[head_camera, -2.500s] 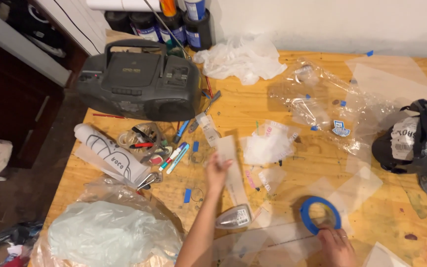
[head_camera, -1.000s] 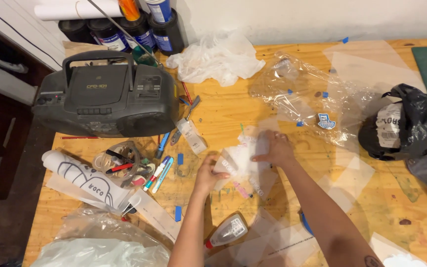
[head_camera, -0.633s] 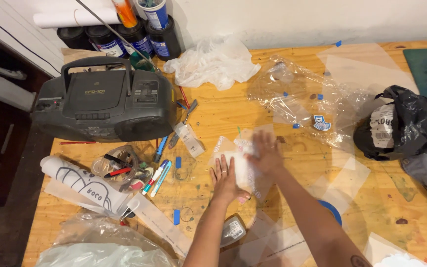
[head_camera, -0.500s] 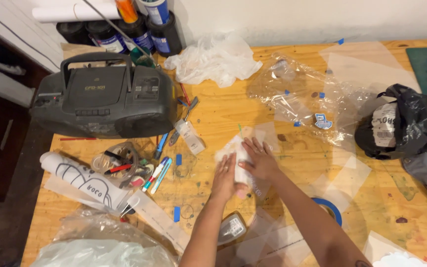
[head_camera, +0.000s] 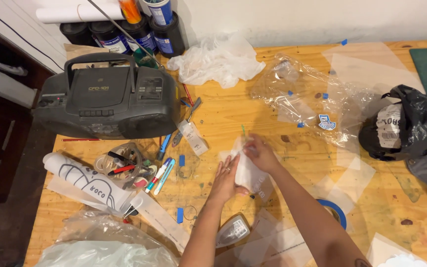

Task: The person uses red-handled scissors to cut out various white sticker shapes from a transparent sheet on a wooden table. After cutting, they place the stickers into a plastic bag and organize other items on the table.

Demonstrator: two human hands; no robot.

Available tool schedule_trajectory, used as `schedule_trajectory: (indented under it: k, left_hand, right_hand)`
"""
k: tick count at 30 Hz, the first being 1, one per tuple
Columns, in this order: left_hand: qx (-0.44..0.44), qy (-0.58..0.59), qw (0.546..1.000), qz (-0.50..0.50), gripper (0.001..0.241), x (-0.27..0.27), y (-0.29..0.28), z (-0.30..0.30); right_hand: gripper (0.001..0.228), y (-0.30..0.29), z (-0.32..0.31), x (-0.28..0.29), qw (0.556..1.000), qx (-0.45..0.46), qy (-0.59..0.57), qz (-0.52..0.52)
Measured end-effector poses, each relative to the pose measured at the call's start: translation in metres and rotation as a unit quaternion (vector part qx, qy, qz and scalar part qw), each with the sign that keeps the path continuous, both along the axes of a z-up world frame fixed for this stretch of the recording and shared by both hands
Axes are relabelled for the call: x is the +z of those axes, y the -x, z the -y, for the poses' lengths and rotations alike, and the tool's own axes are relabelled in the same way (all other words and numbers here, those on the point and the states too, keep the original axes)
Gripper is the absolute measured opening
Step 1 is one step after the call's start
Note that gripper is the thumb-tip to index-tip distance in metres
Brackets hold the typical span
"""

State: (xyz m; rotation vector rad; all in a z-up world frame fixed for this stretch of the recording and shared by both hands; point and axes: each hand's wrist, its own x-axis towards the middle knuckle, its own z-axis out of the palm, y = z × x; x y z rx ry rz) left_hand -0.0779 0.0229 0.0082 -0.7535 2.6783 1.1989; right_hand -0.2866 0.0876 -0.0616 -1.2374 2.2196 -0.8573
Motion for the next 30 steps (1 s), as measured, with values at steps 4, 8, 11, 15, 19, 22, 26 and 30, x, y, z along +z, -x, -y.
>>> schedule_trajectory:
  k: [4,8,11,15,19,22,26,30]
  left_hand:
    - [0.052,0.048,0.997,-0.016,0.138,0.006,-0.011,-0.009]
    - [0.111,0.014,0.994,-0.008,0.138,-0.015,-0.016,-0.017]
    - [0.11,0.012,0.994,-0.025,0.135,-0.022,-0.014,-0.016]
    - [0.105,0.03,0.993,-0.041,0.133,-0.033,-0.015,-0.017]
    - [0.113,0.047,0.991,-0.061,0.133,-0.045,-0.015,-0.018]
    - [0.12,0.039,0.99,-0.07,0.131,-0.043,-0.016,-0.018]
    - [0.119,0.054,0.988,-0.077,0.132,-0.049,-0.016,-0.022]
    - [0.132,0.074,0.985,-0.08,0.134,-0.057,-0.014,-0.021]
  right_hand:
    - [0.093,-0.002,-0.008,0.022,0.994,0.001,-0.052,-0.092]
    - [0.128,-0.019,-0.011,0.072,0.96,0.035,-0.252,-0.115]
    - [0.137,-0.018,-0.008,0.044,0.945,0.061,-0.289,-0.142]
    - [0.135,-0.023,-0.006,0.03,0.934,0.08,-0.314,-0.153]
    - [0.129,-0.024,0.0,0.081,0.938,0.116,-0.28,-0.168]
    - [0.146,-0.017,0.007,0.082,0.928,0.129,-0.287,-0.197]
    - [0.141,-0.017,0.006,0.06,0.924,0.152,-0.298,-0.183]
    - [0.116,-0.016,0.002,0.009,0.93,0.171,-0.281,-0.163]
